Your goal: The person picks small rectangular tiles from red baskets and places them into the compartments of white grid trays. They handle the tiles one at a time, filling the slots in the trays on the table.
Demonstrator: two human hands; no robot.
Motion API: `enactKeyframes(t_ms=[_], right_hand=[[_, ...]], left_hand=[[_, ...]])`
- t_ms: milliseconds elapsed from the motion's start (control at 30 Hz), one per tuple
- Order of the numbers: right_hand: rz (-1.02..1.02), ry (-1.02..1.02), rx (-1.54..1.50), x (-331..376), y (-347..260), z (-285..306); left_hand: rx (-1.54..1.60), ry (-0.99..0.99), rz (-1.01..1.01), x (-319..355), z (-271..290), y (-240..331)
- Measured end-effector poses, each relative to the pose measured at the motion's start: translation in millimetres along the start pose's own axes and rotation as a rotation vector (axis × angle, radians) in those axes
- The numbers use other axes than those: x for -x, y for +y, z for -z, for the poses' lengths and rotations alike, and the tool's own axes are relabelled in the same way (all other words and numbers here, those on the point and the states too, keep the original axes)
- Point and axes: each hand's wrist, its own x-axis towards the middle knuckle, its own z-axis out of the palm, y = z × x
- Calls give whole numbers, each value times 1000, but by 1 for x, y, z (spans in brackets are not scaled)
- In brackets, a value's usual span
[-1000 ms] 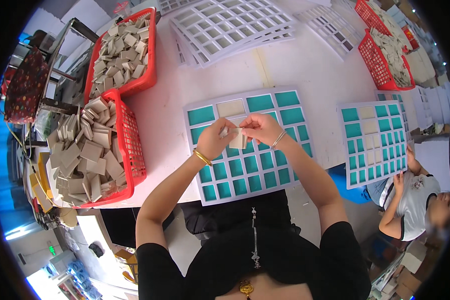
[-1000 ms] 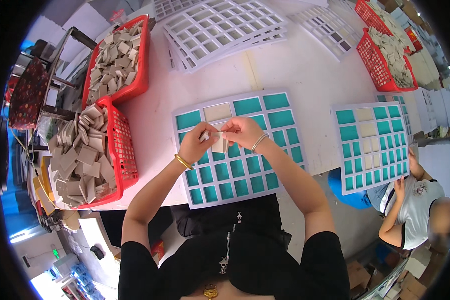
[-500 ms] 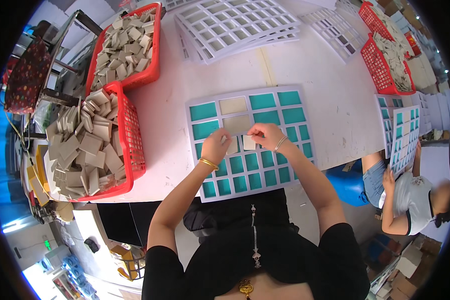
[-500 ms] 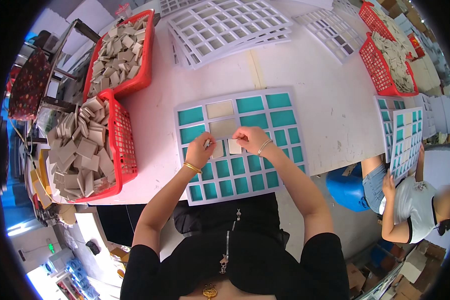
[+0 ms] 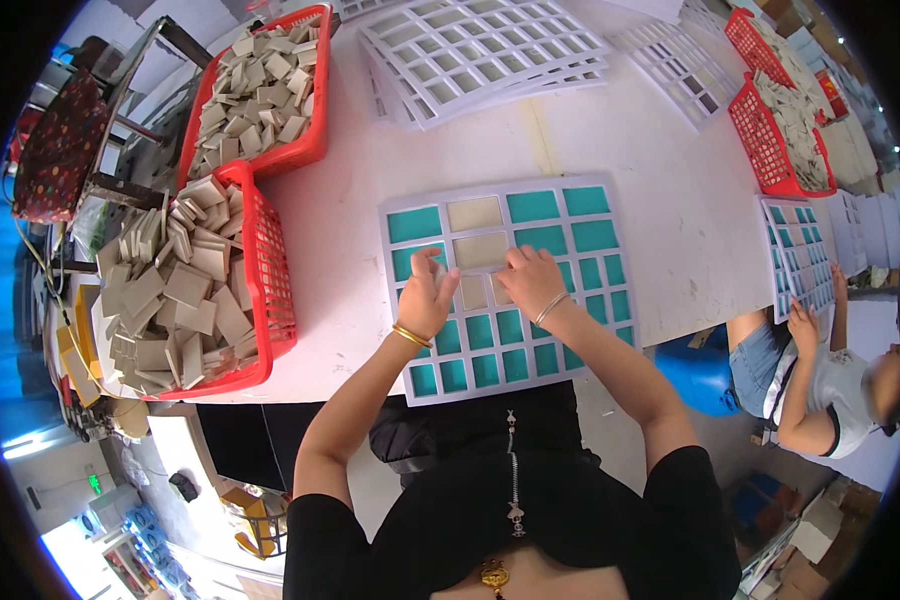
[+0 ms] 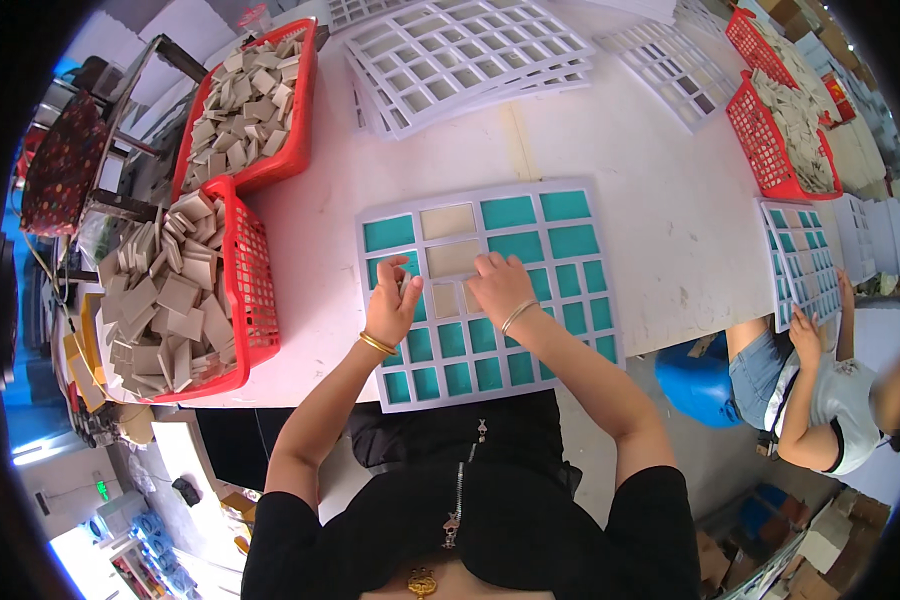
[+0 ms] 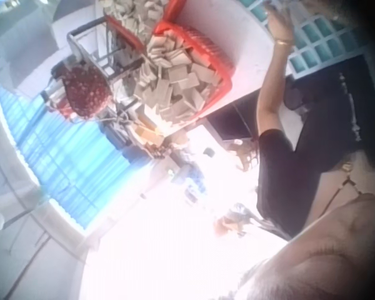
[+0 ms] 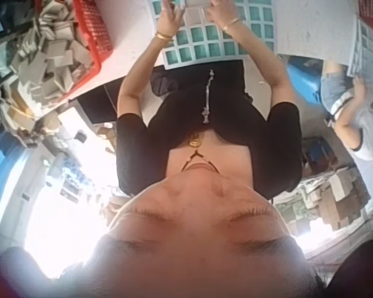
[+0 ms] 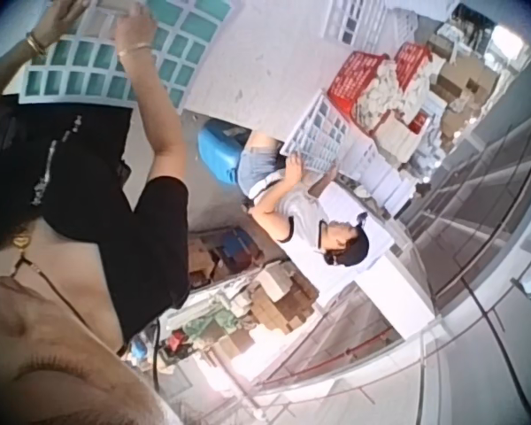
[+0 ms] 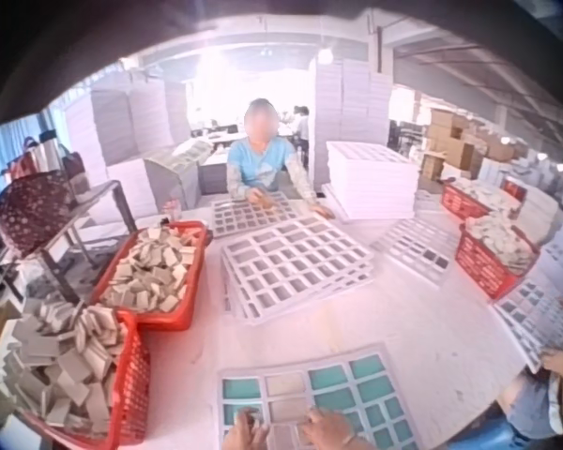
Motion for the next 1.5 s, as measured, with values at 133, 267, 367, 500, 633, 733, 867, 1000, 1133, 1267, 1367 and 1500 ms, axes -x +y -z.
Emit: enactKeyframes(t_ms=[133, 267, 367, 500, 633, 733, 867, 1000, 1133, 1267, 1367, 1500], right_hand=[[105, 134, -136, -11, -19, 15], [157, -228, -144, -6, -24, -10], [-43, -187, -436, -10, -30, 8], [-251, 246, -922, -32, -48, 55], [155, 400, -756, -47, -27, 50], [-34, 491, -749, -40, -14, 51], [-336, 336, -734, -23, 6, 70], [-484, 215, -870, 21, 19, 52], [-448, -51, -840, 50, 23, 49], [-248, -177, -755, 57, 15, 43], [-187, -181, -760, 50, 10, 38], [-79, -219, -746, 47, 0, 24]], left_hand=[[108, 12, -67, 0, 1, -8], [305, 127, -49, -18, -2, -14], [217, 89, -73, -34, 17, 4], [266, -298, -120, -45, 25, 12], [625, -786, 262, -69, 40, 43], [412, -637, 128, -98, 63, 60], [-336, 412, -218, -216, 121, -2], [-1036, 231, 56, -275, 210, -59], [-807, 82, 15, -288, 249, -123], [-938, -12, 212, -286, 230, -79], [-851, 242, 156, -270, 221, -65], [-819, 844, -449, -241, 218, -63]])
